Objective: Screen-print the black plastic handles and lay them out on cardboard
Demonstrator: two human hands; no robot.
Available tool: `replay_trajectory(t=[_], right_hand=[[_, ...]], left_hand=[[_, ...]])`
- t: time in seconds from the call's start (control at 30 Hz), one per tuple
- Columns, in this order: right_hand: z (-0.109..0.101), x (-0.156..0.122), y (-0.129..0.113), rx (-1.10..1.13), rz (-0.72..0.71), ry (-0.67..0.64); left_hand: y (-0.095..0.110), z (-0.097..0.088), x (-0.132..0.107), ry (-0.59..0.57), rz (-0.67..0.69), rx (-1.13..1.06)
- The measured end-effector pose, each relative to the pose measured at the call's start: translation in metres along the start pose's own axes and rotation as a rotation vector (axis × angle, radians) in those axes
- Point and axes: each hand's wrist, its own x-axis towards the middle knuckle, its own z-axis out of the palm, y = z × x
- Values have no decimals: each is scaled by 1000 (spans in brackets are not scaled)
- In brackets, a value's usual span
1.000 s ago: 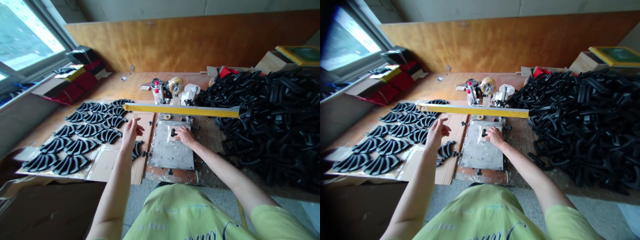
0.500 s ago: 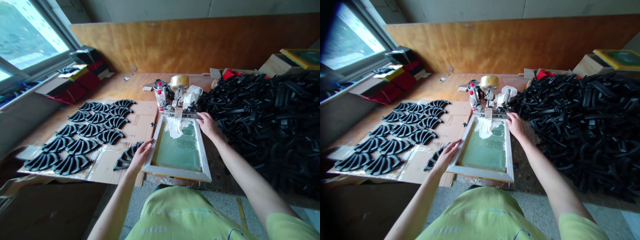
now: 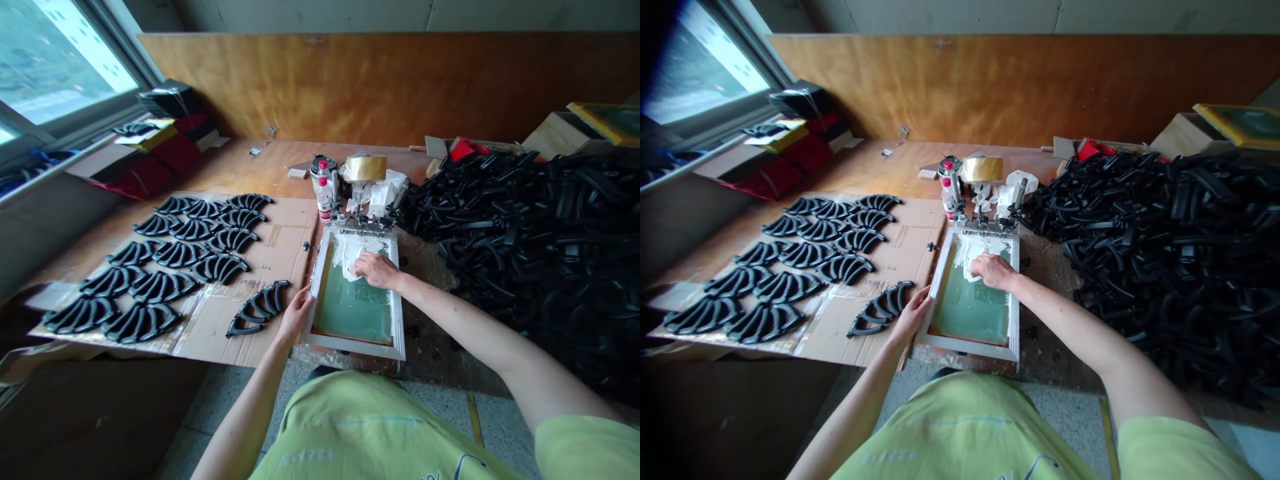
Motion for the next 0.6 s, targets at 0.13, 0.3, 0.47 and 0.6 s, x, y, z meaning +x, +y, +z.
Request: replay_trajectory(t=[0.13, 0.3, 0.47, 0.6], right_hand=[[-8, 3, 5, 60, -41, -59], [13, 0, 3, 9, 57, 147], [12, -15, 4, 105, 11, 120], [-15, 27, 22, 134, 214, 173]], left_hand=[[1, 1, -2, 14, 6, -17], [9, 2, -7, 5, 2, -75], [14, 1, -9, 13, -14, -92], [26, -6, -13, -38, -29, -113]])
